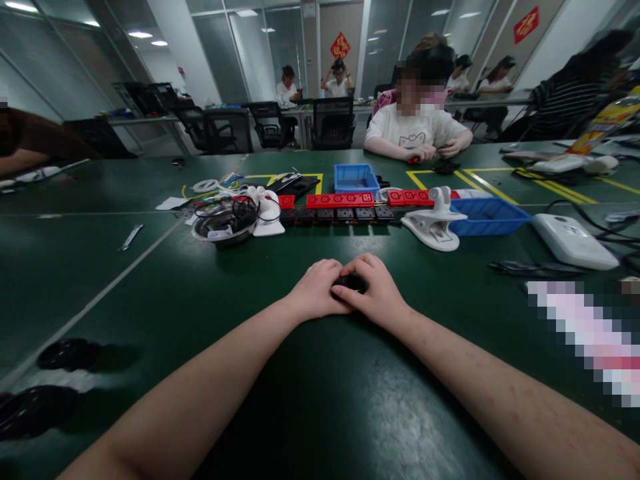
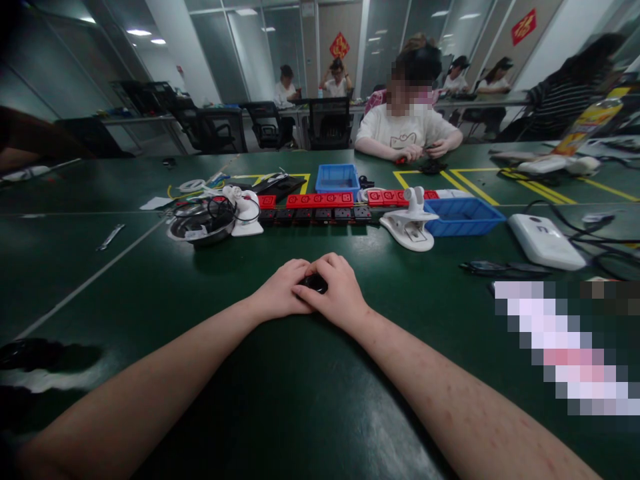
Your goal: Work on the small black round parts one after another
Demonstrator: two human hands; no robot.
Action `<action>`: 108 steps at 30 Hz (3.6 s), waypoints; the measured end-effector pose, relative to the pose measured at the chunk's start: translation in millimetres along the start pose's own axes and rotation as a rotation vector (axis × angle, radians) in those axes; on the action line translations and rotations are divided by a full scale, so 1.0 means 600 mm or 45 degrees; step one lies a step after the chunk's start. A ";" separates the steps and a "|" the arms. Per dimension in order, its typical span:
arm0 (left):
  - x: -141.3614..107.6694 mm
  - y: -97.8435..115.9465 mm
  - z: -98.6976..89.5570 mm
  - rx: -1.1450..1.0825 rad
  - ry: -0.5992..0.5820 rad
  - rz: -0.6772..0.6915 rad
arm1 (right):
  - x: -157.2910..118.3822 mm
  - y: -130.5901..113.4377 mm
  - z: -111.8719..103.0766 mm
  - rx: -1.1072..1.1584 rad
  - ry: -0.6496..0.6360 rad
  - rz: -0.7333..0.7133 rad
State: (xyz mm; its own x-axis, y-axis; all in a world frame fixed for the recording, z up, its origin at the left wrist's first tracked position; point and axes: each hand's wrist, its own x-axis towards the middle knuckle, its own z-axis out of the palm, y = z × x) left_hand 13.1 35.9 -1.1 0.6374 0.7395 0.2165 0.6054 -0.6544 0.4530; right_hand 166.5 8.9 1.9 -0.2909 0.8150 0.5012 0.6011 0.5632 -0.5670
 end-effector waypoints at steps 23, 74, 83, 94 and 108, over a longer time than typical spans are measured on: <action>-0.002 -0.010 0.002 -0.055 -0.017 0.030 | -0.006 0.001 0.000 0.108 0.101 -0.049; -0.003 -0.004 0.006 0.167 0.051 -0.057 | -0.001 0.004 0.007 0.011 0.043 0.045; 0.001 -0.004 0.001 -0.019 0.017 -0.047 | -0.001 0.001 0.002 0.062 0.028 -0.018; 0.001 -0.017 0.004 -0.080 -0.050 0.012 | 0.000 0.003 -0.003 0.262 -0.022 -0.170; -0.008 -0.002 0.010 0.064 0.158 -0.024 | -0.018 -0.004 0.016 0.020 0.228 0.068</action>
State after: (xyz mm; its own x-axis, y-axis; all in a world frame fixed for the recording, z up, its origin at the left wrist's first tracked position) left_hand 11.9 32.2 -7.9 0.5639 0.7635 0.3148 0.6419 -0.6451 0.4146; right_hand 161.0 -0.3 -8.4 -0.1211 0.8074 0.5775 0.6001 0.5230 -0.6053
